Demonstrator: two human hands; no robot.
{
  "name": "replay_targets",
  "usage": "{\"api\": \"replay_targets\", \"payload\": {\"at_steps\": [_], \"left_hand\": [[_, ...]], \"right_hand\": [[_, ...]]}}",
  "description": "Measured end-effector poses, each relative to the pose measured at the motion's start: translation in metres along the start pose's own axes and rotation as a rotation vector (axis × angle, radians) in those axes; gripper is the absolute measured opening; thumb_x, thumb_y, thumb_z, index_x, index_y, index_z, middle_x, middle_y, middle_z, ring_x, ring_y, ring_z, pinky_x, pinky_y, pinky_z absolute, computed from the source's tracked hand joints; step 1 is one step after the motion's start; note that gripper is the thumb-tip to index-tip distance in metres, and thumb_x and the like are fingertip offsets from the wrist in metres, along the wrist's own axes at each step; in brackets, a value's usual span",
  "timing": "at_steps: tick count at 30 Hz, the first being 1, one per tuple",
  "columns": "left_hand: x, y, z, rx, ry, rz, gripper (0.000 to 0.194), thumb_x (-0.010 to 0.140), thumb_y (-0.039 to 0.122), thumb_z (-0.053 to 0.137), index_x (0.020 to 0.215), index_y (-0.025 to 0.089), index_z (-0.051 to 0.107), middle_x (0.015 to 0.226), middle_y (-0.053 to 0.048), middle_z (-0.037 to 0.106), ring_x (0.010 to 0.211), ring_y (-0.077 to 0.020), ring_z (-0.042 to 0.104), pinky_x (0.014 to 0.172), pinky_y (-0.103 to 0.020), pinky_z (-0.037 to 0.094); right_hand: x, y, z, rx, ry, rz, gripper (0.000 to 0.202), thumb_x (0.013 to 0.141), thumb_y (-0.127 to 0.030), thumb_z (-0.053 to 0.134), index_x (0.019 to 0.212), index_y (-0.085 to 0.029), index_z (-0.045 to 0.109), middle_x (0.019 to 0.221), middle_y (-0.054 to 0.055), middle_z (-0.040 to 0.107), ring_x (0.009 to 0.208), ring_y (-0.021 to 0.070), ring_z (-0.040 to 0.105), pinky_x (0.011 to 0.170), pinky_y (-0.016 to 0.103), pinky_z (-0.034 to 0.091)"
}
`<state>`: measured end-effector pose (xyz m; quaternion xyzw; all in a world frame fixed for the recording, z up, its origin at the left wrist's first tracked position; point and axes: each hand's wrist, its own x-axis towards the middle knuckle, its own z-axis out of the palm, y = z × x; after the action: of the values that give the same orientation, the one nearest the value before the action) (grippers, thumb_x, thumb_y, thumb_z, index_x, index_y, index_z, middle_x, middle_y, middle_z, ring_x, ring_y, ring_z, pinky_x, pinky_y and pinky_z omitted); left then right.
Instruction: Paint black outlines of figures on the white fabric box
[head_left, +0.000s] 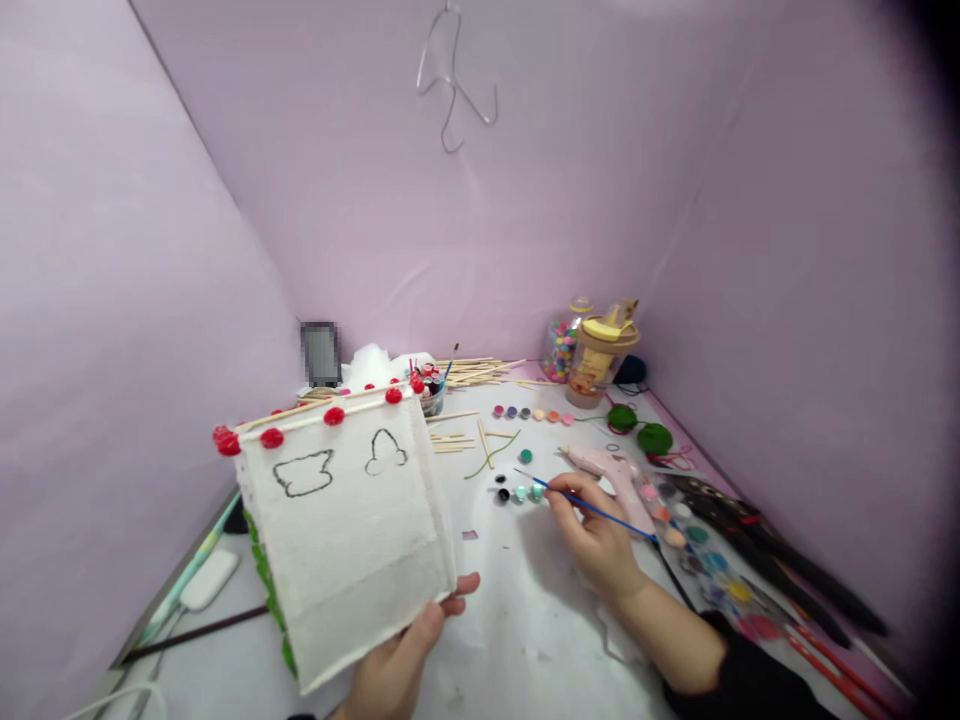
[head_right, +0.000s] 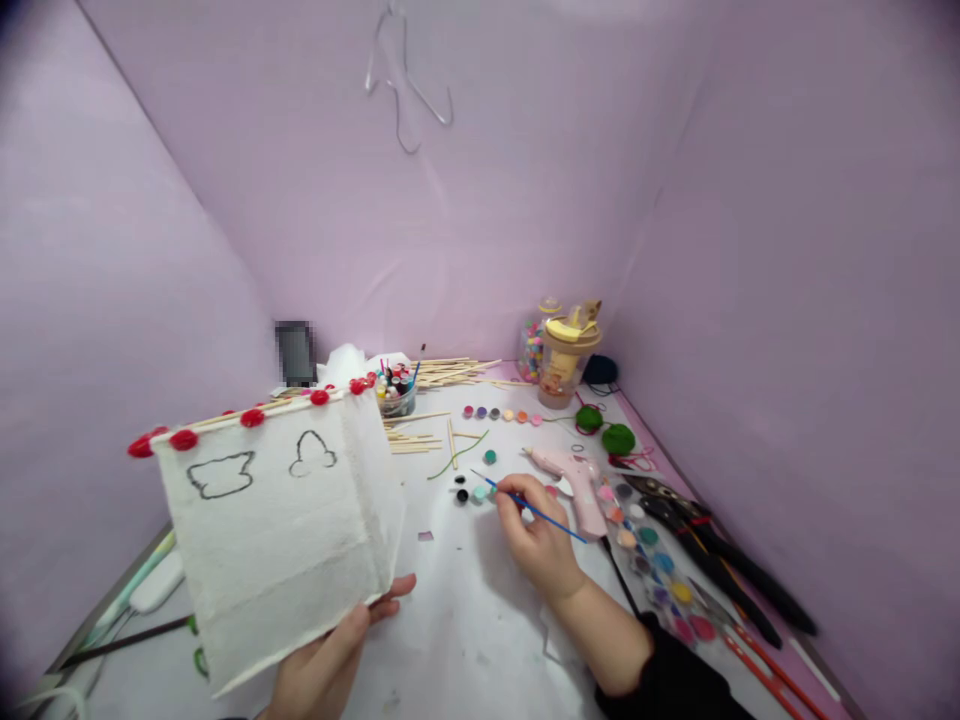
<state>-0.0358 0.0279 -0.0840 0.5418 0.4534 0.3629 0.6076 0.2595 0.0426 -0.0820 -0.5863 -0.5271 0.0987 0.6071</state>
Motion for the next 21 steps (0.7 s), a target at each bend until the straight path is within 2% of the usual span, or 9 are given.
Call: {"api": "replay_targets", "payload": {"at_steps": [3,7,8,10,15,18,21], "left_hand": [[0.0,0.002,0.001,-0.037,0.001,-0.001,0.041,0.095,0.066,0.073,0.107,0.032,0.092,0.121,-0.005,0.088,0.111,-0.0245,0.082,0.102,-0.023,0.062],[-0.001,0.012,0.005,-0.098,-0.002,-0.012,0.039,0.093,0.063,0.077,0.108,0.03,0.091,0.119,-0.007,0.088,0.108,-0.0274,0.084,0.098,-0.028,0.066],[-0.001,0.015,0.006,-0.093,0.0,-0.019,0.037,0.093,0.062,0.078,0.106,0.03,0.092,0.118,-0.007,0.089,0.107,-0.0265,0.084,0.098,-0.027,0.066],[-0.002,0.022,0.008,-0.074,0.058,-0.009,0.034,0.089,0.062,0.082,0.098,0.031,0.093,0.111,-0.006,0.09,0.102,-0.0211,0.085,0.095,-0.016,0.063],[-0.003,0.031,0.01,-0.015,0.058,-0.083,0.048,0.083,0.07,0.081,0.1,0.027,0.093,0.112,-0.01,0.09,0.101,-0.0288,0.086,0.095,-0.027,0.068],[-0.005,0.03,0.008,0.032,0.036,-0.108,0.049,0.086,0.069,0.078,0.103,0.025,0.093,0.116,-0.012,0.089,0.107,-0.0321,0.084,0.101,-0.034,0.067],[-0.007,0.025,0.006,0.023,0.041,-0.083,0.043,0.09,0.066,0.077,0.106,0.029,0.092,0.117,-0.008,0.089,0.105,-0.0269,0.084,0.103,-0.027,0.063]], "right_hand": [[0.001,-0.002,-0.003,0.02,-0.022,-0.027,0.012,0.094,-0.027,0.063,0.091,-0.025,0.074,0.081,0.003,0.079,0.072,0.0197,0.074,0.066,0.03,0.059],[0.003,-0.006,-0.005,0.024,0.001,-0.025,0.013,0.094,-0.029,0.064,0.087,-0.025,0.074,0.077,0.003,0.078,0.069,0.0196,0.073,0.065,0.03,0.058],[0.004,-0.007,-0.005,0.014,0.009,-0.008,0.013,0.095,-0.029,0.064,0.086,-0.025,0.072,0.075,0.002,0.077,0.068,0.0194,0.072,0.063,0.03,0.058],[0.005,-0.006,-0.004,-0.009,0.013,0.023,0.016,0.096,-0.031,0.062,0.084,-0.024,0.07,0.072,0.002,0.074,0.065,0.0191,0.07,0.061,0.03,0.056],[0.006,-0.004,0.001,-0.036,-0.037,0.042,0.018,0.096,-0.033,0.061,0.082,-0.024,0.068,0.072,0.002,0.072,0.063,0.0186,0.066,0.061,0.031,0.055],[0.006,-0.006,0.003,-0.036,-0.085,0.017,0.017,0.095,-0.031,0.063,0.08,-0.024,0.068,0.071,0.002,0.071,0.062,0.0181,0.064,0.061,0.031,0.052],[0.006,-0.006,0.005,-0.04,-0.124,-0.009,0.014,0.094,-0.029,0.065,0.082,-0.024,0.07,0.074,0.003,0.072,0.065,0.019,0.064,0.063,0.033,0.052]]}}
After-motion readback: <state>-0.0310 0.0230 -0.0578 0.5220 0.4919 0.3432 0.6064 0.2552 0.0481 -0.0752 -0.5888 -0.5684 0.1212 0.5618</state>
